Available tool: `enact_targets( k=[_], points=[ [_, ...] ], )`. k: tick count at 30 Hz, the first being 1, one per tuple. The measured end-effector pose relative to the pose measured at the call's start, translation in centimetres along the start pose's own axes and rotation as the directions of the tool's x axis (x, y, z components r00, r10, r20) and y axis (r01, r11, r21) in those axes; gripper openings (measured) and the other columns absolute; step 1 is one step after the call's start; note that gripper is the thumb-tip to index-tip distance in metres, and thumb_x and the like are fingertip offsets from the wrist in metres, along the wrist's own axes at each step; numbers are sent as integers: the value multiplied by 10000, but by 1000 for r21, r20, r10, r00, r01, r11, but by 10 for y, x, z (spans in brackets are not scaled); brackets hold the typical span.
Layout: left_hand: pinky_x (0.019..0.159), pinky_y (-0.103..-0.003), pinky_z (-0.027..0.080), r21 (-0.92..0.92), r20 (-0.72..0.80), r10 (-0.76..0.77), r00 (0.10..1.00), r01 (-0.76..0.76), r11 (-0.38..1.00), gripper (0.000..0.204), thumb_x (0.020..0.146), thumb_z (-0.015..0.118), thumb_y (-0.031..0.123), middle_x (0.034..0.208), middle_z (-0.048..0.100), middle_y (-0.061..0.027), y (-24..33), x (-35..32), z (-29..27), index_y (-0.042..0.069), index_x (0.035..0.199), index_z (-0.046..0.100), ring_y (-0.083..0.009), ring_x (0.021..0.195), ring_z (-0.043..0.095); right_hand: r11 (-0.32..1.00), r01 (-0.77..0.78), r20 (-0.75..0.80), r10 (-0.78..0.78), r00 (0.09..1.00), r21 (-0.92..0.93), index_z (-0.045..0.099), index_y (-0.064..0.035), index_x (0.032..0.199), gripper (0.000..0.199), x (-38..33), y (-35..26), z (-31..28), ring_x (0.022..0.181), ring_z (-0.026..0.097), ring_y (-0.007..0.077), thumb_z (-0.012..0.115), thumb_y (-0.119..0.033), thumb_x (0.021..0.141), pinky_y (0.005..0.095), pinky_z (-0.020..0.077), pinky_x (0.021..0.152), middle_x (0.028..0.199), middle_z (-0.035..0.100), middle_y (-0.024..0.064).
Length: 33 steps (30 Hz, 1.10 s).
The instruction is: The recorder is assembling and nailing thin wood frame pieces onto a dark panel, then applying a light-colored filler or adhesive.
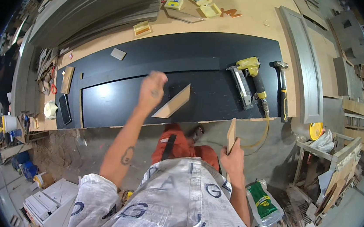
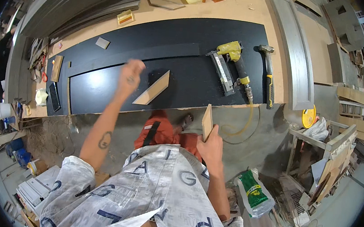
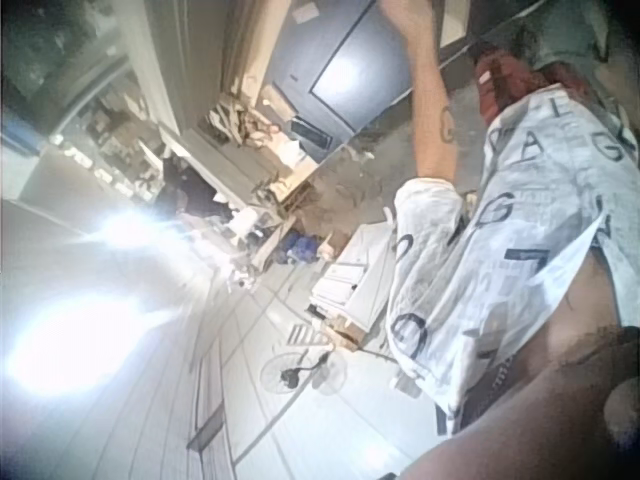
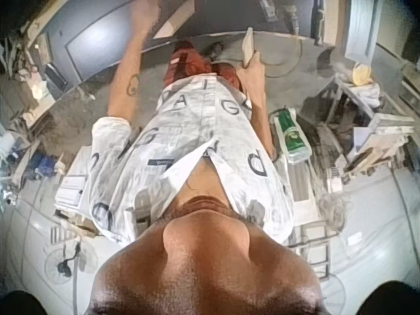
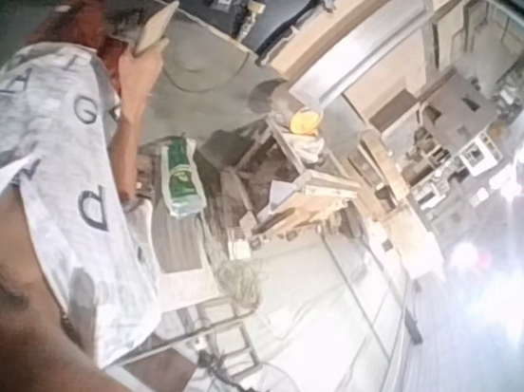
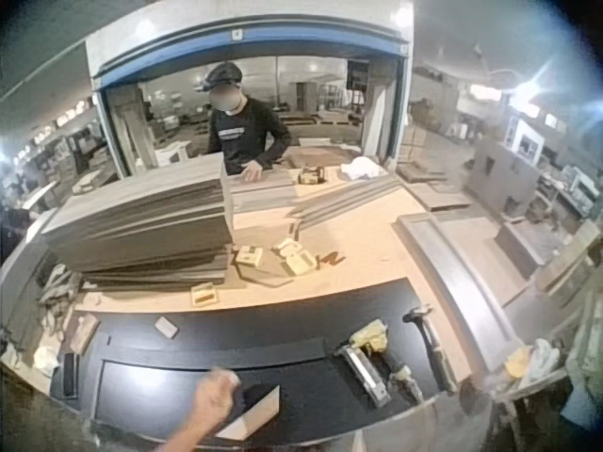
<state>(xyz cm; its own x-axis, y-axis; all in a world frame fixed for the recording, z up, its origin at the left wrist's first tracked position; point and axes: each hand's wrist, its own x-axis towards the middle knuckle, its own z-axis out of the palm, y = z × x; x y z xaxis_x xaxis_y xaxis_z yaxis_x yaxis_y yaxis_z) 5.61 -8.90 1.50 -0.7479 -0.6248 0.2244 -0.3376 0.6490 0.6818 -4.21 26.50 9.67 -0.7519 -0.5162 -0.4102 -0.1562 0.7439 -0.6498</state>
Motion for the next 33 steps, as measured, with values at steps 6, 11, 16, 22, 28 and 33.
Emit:
enact_targets(
  k=[6,11,16,22,28,33],
  points=[
    [1018,-411,436,314,-335,172,926,-63,947,322,920,632,194,1232,621,-192,14,66,-37,49,1208,615,-371,1199,563,967,51,-147,-90,985,-248,237,55,1439,797,11,-19,15,803,628,493,572,-456,928,513,514,660,992,603,339],
    [912,-424,455,65,6,-21,1000,21,998,257,890,664,218,1072,632,-141,38,-22,38,51,1085,670,-342,1042,572,956,94,-25,-105,994,-276,146,-65,1532,826,35,-43,31,818,627,489,494,-531,946,521,518,671,1103,508,321],
    [853,-430,379,93,91,-28,995,19,995,319,840,677,191,1072,579,-80,57,-45,69,101,1145,655,-307,1000,516,912,158,-79,-202,976,-378,296,-178,1515,740,71,-52,48,831,606,436,594,-483,910,503,527,646,1059,483,244],
    [860,-434,372,90,95,-34,995,25,996,301,863,665,233,1068,570,-67,53,-43,71,108,1137,651,-303,987,510,868,205,-80,-268,960,-452,393,-265,1467,634,93,-51,73,872,587,410,625,-440,904,457,545,662,1100,470,232],
    [846,-444,357,203,75,-137,988,120,972,402,861,665,462,1056,573,-53,69,-36,78,128,1084,652,-289,969,510,867,197,-94,-267,959,-457,420,-254,1449,655,90,-53,81,927,555,397,680,-407,867,430,556,654,1194,437,251],
    [842,-441,349,253,82,-150,985,125,959,477,827,656,564,1036,578,-47,64,-35,86,139,1045,652,-285,959,512,876,197,-71,-253,965,-441,414,-257,1452,666,89,-52,78,941,544,392,692,-379,860,428,558,656,1213,434,252]
  ],
)
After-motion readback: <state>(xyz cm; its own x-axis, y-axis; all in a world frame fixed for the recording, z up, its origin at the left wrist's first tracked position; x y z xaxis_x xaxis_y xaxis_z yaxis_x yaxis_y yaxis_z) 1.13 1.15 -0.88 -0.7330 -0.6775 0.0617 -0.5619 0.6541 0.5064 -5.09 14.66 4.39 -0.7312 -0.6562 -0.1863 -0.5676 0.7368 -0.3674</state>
